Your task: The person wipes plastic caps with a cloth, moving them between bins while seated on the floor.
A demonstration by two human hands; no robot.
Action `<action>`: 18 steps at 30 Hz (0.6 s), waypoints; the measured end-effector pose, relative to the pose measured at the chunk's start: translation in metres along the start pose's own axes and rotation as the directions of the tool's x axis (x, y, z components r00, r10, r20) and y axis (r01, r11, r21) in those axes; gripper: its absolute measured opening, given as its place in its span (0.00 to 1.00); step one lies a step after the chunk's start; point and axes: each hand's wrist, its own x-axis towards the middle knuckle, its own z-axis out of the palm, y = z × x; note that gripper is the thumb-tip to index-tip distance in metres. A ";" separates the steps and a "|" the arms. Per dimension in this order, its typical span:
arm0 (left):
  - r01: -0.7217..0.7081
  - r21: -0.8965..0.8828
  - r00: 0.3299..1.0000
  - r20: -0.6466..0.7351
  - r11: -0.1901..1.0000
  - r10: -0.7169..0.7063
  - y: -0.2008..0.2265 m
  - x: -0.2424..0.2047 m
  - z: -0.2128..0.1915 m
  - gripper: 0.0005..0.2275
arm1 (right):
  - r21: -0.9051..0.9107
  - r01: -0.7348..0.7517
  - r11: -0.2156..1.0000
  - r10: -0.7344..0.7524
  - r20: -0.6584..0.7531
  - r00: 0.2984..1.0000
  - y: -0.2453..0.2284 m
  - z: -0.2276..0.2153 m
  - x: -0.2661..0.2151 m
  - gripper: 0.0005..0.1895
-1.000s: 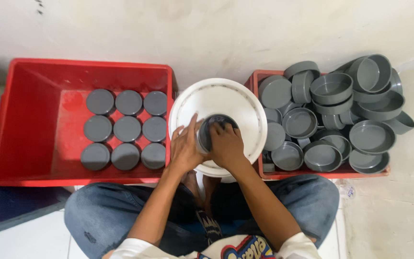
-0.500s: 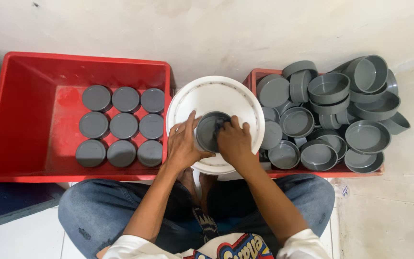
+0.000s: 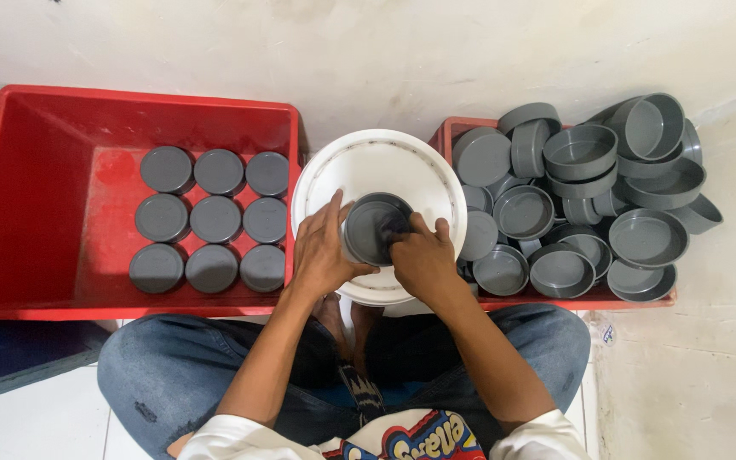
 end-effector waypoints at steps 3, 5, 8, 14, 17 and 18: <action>-0.026 0.008 0.999 -0.024 1.000 0.026 -0.008 0.000 0.008 0.57 | -0.050 -0.107 0.993 0.101 -0.112 0.989 -0.007 0.020 0.015 0.14; -0.022 0.006 1.000 -0.022 1.000 0.022 -0.006 0.001 0.006 0.56 | -0.032 -0.090 0.995 0.085 -0.122 0.989 -0.018 0.007 0.018 0.14; -0.034 0.028 0.999 -0.029 0.999 0.034 -0.005 0.000 0.005 0.55 | -0.003 0.029 1.000 -0.029 -0.214 0.976 -0.023 0.002 0.026 0.16; -0.034 0.031 0.999 -0.034 0.999 0.036 -0.002 0.001 0.002 0.54 | 0.338 0.360 0.870 -0.262 -0.302 0.917 -0.006 0.028 0.024 0.18; -0.005 0.001 1.000 -0.020 1.000 0.005 -0.002 -0.001 0.001 0.55 | 0.573 0.377 0.728 -0.165 -0.386 0.907 -0.001 0.031 0.012 0.17; 0.004 0.003 1.000 -0.024 1.000 -0.004 -0.003 0.001 0.001 0.55 | 0.657 0.381 0.651 -0.065 -0.451 0.890 -0.002 0.024 0.006 0.17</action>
